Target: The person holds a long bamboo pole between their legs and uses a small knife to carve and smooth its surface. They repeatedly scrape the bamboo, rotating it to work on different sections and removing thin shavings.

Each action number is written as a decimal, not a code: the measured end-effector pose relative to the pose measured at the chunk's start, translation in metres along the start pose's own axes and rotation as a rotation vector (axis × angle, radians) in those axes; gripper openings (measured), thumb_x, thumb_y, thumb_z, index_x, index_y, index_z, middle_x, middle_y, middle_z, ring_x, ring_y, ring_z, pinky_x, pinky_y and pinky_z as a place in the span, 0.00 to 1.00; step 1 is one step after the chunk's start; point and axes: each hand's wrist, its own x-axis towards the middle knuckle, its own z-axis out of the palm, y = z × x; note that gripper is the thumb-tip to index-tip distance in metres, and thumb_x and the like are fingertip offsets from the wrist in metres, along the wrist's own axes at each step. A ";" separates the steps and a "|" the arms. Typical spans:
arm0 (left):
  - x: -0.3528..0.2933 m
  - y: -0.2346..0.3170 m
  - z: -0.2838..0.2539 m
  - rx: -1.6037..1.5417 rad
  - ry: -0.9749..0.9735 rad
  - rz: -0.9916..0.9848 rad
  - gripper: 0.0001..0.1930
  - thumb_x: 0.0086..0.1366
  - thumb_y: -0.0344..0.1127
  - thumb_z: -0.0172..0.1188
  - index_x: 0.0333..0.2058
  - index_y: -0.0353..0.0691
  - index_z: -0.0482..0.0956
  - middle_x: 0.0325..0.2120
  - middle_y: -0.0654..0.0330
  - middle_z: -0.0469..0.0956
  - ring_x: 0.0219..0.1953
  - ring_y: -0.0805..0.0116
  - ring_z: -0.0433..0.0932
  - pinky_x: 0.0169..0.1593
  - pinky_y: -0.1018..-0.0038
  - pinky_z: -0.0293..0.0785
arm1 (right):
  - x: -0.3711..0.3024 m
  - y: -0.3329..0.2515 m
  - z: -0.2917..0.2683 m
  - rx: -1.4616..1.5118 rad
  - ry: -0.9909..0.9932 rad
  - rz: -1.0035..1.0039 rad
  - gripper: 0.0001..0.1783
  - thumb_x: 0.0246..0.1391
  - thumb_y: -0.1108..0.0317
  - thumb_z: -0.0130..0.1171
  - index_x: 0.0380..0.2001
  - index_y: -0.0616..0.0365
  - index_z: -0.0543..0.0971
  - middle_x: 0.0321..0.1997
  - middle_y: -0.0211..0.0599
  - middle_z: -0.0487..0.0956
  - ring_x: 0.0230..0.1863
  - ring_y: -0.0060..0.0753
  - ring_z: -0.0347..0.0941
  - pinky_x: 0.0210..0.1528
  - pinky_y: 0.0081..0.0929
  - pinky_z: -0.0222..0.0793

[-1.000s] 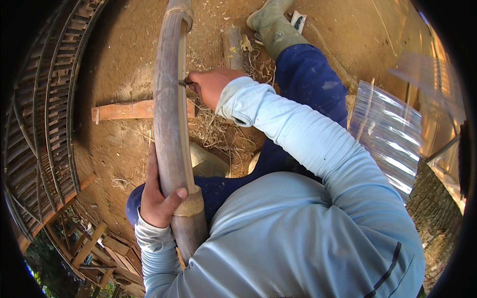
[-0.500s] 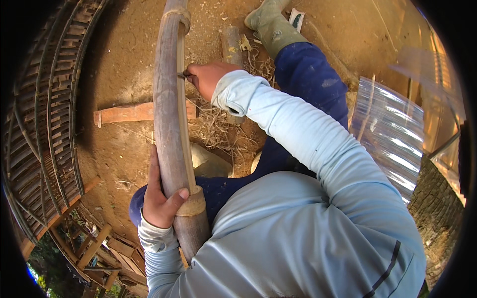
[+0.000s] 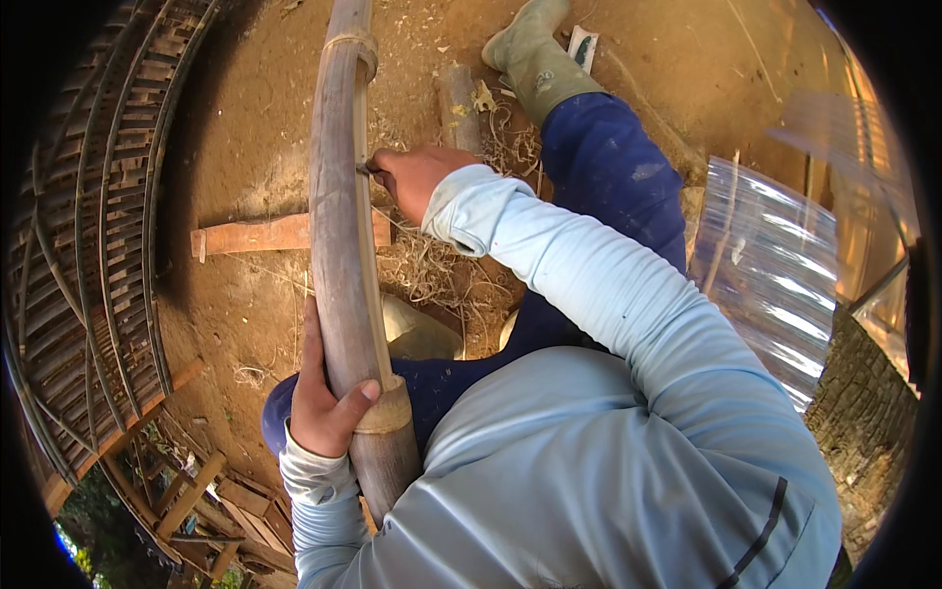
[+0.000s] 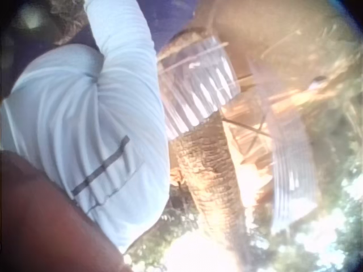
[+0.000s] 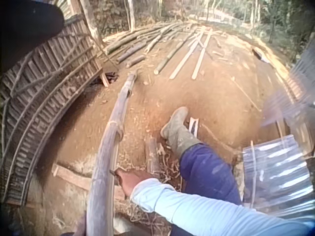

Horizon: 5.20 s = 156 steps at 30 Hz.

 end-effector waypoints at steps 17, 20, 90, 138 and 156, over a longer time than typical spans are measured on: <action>-0.003 0.008 0.003 0.012 0.003 -0.051 0.60 0.54 0.45 0.72 0.75 0.35 0.38 0.65 0.43 0.65 0.61 0.57 0.71 0.64 0.67 0.66 | 0.021 0.008 0.003 0.042 0.107 -0.002 0.20 0.71 0.53 0.42 0.55 0.44 0.78 0.49 0.50 0.82 0.51 0.58 0.79 0.53 0.50 0.73; -0.003 0.008 0.004 0.016 0.002 -0.042 0.60 0.55 0.45 0.72 0.75 0.34 0.38 0.65 0.43 0.65 0.61 0.57 0.71 0.64 0.68 0.66 | 0.030 0.010 0.000 0.120 0.051 0.094 0.20 0.71 0.56 0.42 0.56 0.48 0.78 0.51 0.50 0.82 0.53 0.57 0.78 0.55 0.48 0.72; -0.001 0.010 0.007 0.124 0.011 -0.002 0.60 0.54 0.43 0.71 0.75 0.32 0.39 0.66 0.41 0.62 0.62 0.56 0.69 0.66 0.67 0.65 | 0.016 0.007 -0.007 0.120 0.051 0.027 0.16 0.70 0.60 0.44 0.52 0.54 0.75 0.48 0.55 0.82 0.51 0.59 0.79 0.53 0.51 0.72; 0.000 0.016 0.008 0.081 0.013 -0.049 0.61 0.53 0.43 0.72 0.74 0.30 0.38 0.68 0.42 0.60 0.64 0.57 0.67 0.67 0.67 0.62 | 0.041 0.021 0.005 0.177 0.108 0.004 0.16 0.72 0.57 0.42 0.49 0.53 0.75 0.43 0.53 0.82 0.47 0.61 0.78 0.50 0.53 0.71; 0.000 0.015 0.007 0.102 0.010 -0.040 0.61 0.53 0.43 0.71 0.74 0.29 0.38 0.69 0.41 0.59 0.66 0.56 0.66 0.68 0.67 0.62 | 0.039 0.015 -0.005 0.177 0.099 0.028 0.17 0.73 0.57 0.40 0.51 0.53 0.75 0.44 0.53 0.82 0.47 0.60 0.79 0.50 0.53 0.72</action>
